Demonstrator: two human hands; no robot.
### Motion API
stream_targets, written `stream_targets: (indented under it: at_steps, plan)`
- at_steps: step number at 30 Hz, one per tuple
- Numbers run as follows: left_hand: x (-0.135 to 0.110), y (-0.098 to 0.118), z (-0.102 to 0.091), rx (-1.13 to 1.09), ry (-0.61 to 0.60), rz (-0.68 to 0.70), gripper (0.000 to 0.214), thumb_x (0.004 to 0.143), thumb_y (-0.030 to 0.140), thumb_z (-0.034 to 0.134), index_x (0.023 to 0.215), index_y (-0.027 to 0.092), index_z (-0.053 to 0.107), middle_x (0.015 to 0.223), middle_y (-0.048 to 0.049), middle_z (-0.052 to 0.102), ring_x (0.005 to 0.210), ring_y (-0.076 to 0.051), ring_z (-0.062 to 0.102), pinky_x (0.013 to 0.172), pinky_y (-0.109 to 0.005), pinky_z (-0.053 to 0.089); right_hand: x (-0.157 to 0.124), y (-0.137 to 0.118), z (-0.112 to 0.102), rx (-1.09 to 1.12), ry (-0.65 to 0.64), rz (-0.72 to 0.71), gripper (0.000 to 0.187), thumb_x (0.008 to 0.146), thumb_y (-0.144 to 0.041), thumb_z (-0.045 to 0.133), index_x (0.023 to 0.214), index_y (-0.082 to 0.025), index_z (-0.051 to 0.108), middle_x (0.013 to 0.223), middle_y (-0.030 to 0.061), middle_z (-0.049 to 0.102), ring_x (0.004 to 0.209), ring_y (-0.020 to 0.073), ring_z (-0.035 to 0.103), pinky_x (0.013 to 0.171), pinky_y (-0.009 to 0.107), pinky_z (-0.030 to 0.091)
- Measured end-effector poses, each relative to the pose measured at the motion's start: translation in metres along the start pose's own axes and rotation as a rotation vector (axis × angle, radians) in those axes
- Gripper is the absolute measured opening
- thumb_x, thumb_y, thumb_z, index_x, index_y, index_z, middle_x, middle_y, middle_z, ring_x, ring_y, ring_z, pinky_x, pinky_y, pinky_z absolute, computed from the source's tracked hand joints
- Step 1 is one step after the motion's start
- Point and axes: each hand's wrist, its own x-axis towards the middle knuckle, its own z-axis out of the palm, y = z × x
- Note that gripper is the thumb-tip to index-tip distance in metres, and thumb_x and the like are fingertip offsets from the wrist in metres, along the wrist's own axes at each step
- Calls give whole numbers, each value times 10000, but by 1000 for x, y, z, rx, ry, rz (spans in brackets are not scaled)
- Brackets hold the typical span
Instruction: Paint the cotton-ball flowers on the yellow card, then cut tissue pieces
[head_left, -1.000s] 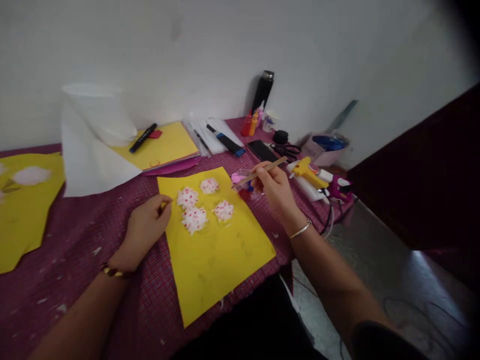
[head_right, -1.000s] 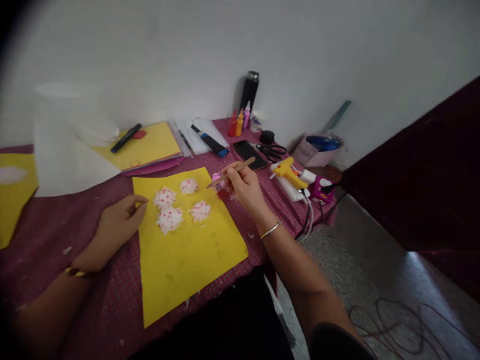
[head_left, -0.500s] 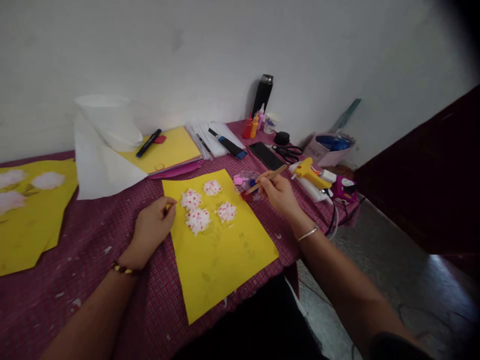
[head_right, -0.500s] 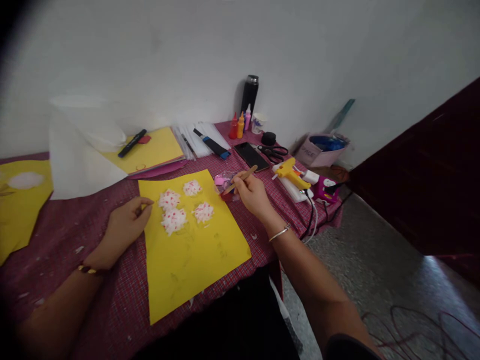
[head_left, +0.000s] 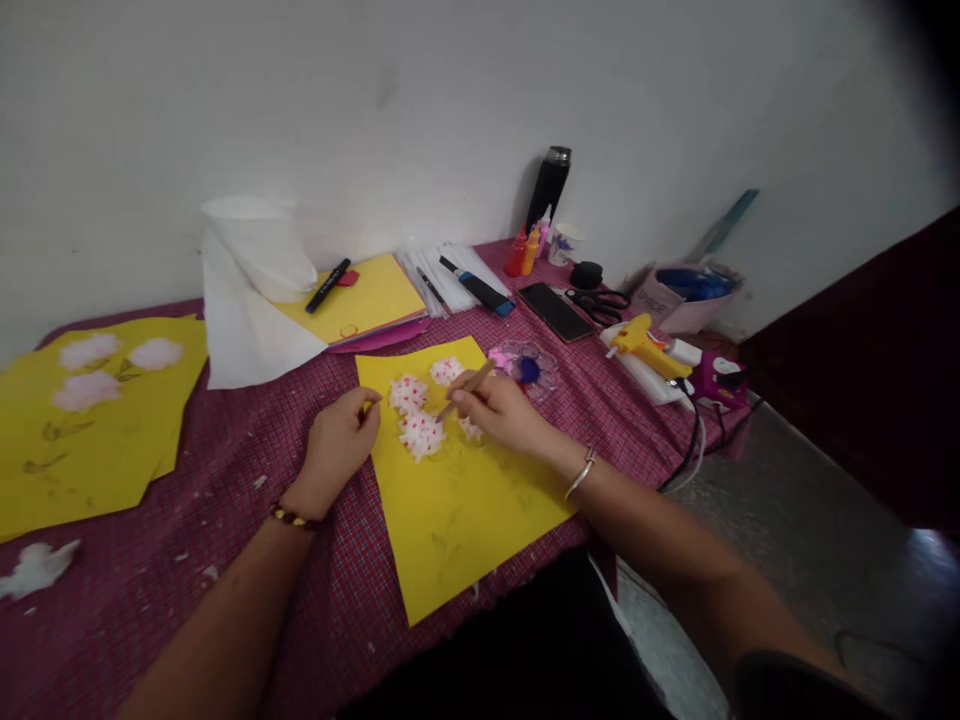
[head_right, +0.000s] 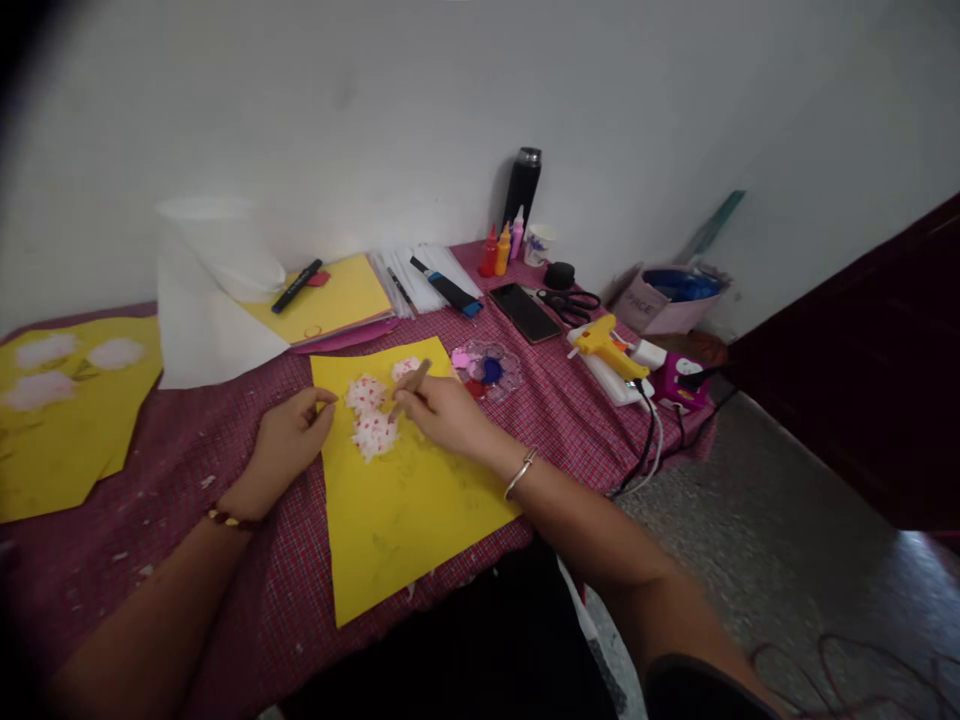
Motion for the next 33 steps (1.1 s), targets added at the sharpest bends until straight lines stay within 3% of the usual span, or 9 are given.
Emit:
stream_targets:
  at_steps: [4,7,10,13,16,20,24,28,33]
  plan:
    - [1,6,-3,-281,70,-83,569,803,331,550,1342,160,479,662,32,550,563,-139,516,559,-256,391,-11,1,-30,384,366,68,255,858,-436,569,852,-183,599,608,-24,563,498,89,493,478,211,385]
    - [2,10,-10,-720,83,-256,781,752,359,634,1442,171,321,761,12,627,619,-139,588,616,-266,465,-29,6,-49,625,490,164,254,785,-432,651,801,-184,599,531,-45,536,443,79,468,421,194,346]
    - [3,14,-17,-937,-26,-353,701,688,406,703,1304,158,480,813,-27,677,659,-155,635,647,-285,500,-47,16,-54,796,503,268,274,724,-420,709,775,-168,615,519,-45,543,422,67,456,397,183,333]
    - [1,19,-15,-768,-155,-309,440,617,395,759,948,120,667,813,-63,708,681,-184,643,624,-280,497,-54,24,-51,870,466,279,285,716,-422,713,774,-155,630,522,-37,559,419,63,456,395,180,336]
    - [-5,26,-7,-641,-58,-257,314,581,347,772,783,128,674,697,-28,687,603,-167,598,535,-248,451,-52,30,-53,880,422,280,296,687,-425,719,748,-152,622,500,-32,563,407,71,457,382,186,328]
    - [-19,38,-10,-706,111,-247,351,684,414,689,903,143,645,735,-15,686,565,-136,572,520,-238,442,-49,40,-66,977,498,321,275,666,-386,717,745,-142,617,490,-42,545,403,61,443,378,177,318]
    - [-41,42,-42,-792,342,-260,392,724,420,646,1023,169,616,845,-15,692,608,-120,585,578,-237,465,-51,50,-74,1084,506,338,257,648,-344,729,755,-138,620,495,-55,530,402,45,426,381,161,329]
    - [-71,30,-75,-846,537,-314,349,714,387,632,974,156,621,779,-12,673,594,-128,575,569,-246,463,-51,60,-74,1102,415,332,287,609,-339,762,768,-142,628,502,-58,533,399,43,433,370,150,347]
    - [-112,7,-93,-898,724,-398,256,686,296,610,890,143,628,766,-29,686,621,-153,587,596,-272,475,-49,71,-76,1071,392,366,276,599,-321,763,763,-151,620,512,-57,527,394,44,439,354,148,367]
